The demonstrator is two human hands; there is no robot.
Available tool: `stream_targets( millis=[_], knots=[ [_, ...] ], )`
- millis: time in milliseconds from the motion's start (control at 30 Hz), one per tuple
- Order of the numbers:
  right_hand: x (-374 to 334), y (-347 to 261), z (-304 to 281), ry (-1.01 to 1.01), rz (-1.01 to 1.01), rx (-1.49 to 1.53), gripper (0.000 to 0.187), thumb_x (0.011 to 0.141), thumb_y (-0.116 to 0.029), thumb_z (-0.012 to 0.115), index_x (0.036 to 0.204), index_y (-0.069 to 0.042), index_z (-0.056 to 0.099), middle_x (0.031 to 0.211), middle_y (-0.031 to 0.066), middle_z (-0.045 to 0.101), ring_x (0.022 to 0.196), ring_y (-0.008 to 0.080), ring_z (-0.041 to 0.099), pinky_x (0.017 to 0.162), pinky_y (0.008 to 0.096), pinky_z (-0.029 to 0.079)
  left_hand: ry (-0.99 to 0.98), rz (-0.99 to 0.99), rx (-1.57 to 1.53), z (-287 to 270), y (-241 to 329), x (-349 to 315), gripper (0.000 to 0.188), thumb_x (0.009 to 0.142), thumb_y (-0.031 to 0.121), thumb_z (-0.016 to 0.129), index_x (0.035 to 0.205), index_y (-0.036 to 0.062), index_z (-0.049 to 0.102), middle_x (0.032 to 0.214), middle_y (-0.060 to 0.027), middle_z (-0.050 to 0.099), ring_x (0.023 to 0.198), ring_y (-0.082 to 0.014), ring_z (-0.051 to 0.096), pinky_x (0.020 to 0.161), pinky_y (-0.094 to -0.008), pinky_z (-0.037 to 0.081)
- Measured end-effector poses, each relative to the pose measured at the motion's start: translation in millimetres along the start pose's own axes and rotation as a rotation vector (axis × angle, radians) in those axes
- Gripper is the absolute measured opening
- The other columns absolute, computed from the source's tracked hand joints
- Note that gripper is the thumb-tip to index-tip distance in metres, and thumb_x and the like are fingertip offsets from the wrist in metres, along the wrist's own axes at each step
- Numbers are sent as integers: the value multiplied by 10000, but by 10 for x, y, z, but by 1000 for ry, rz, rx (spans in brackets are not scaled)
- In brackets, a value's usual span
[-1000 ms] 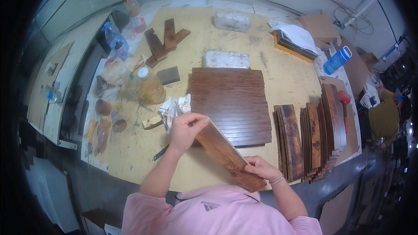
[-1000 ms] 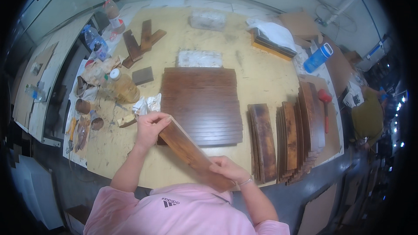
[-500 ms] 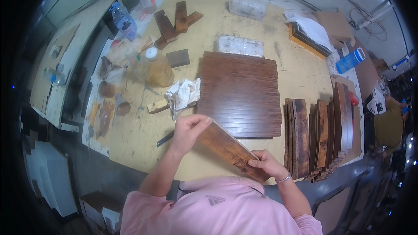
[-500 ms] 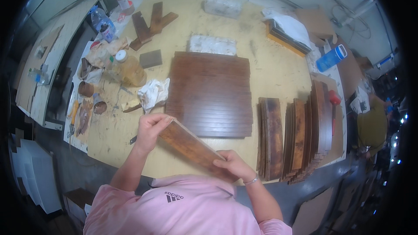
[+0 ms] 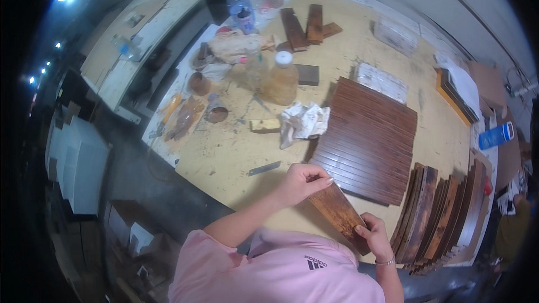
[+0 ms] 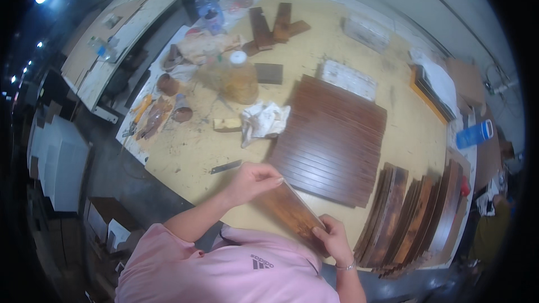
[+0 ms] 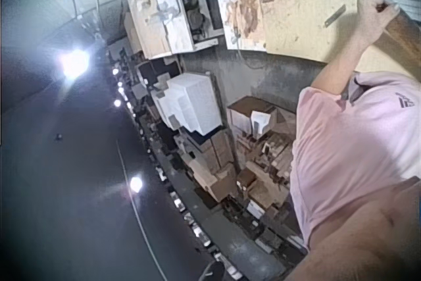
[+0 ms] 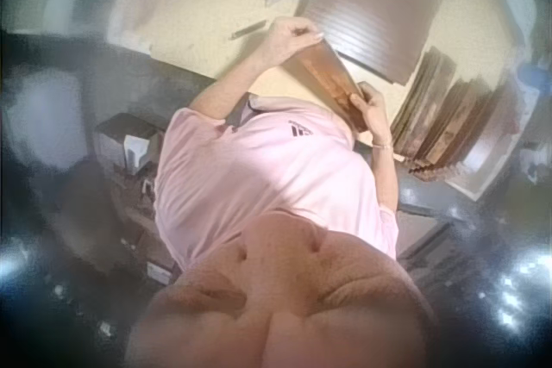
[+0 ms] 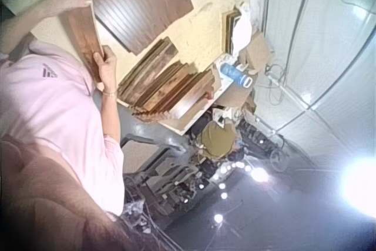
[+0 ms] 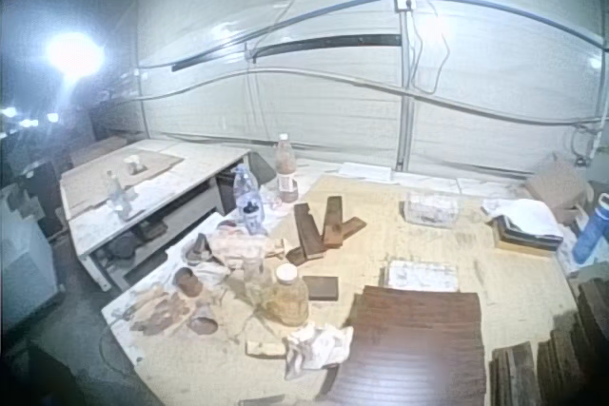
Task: The person applies a liquid finish to wooden slats using a small foam applicator and wipes them with a cloth. The person handles the slats one at a time, coating all sides before placing them into a stack on the workbench.
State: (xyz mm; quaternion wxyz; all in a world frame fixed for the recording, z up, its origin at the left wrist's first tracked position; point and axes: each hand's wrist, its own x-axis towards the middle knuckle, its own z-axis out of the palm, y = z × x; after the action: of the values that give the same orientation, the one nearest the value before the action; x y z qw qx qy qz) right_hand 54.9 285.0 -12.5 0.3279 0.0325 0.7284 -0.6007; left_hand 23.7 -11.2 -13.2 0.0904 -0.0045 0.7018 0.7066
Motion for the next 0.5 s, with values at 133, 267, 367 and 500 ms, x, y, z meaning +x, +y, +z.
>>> stream_targets(
  millis=[133, 267, 367, 500],
  knots=[
    [-50, 16, 71, 88, -45, -67, 70, 832, -32, 656, 871, 25, 645, 758, -11, 578, 712, 69, 499, 640, 248, 417, 391, 0, 103, -673, -167, -127, 120, 921, 66, 626, 957, 4, 722, 870, -34, 720, 774, -70, 624, 718, -238, 511],
    [-34, 3, 85, 127, -102, -111, 79, 814, -42, 666, 839, 27, 638, 710, -15, 558, 659, 62, 467, 583, 246, 382, 1013, 98, 354, -1949, -611, -269, 115, 910, 100, 652, 958, 10, 706, 840, -46, 717, 746, -100, 633, 683, -258, 496],
    [3, 50, 61, 129, -111, -162, 77, 814, -41, 673, 834, 24, 637, 701, -18, 563, 645, 55, 464, 567, 245, 377, 1321, -52, 738, -2680, -812, -563, 128, 891, 136, 659, 968, 52, 718, 862, -93, 725, 770, -240, 689, 719, -344, 522],
    [29, 13, 128, 112, -84, -140, 77, 822, -43, 680, 839, 20, 640, 685, -23, 561, 621, 47, 458, 546, 240, 376, 1325, -352, 1198, -3151, -1046, -880, 170, 863, 144, 657, 1011, 102, 730, 954, -107, 692, 920, -323, 645, 807, -426, 514]
  ],
)
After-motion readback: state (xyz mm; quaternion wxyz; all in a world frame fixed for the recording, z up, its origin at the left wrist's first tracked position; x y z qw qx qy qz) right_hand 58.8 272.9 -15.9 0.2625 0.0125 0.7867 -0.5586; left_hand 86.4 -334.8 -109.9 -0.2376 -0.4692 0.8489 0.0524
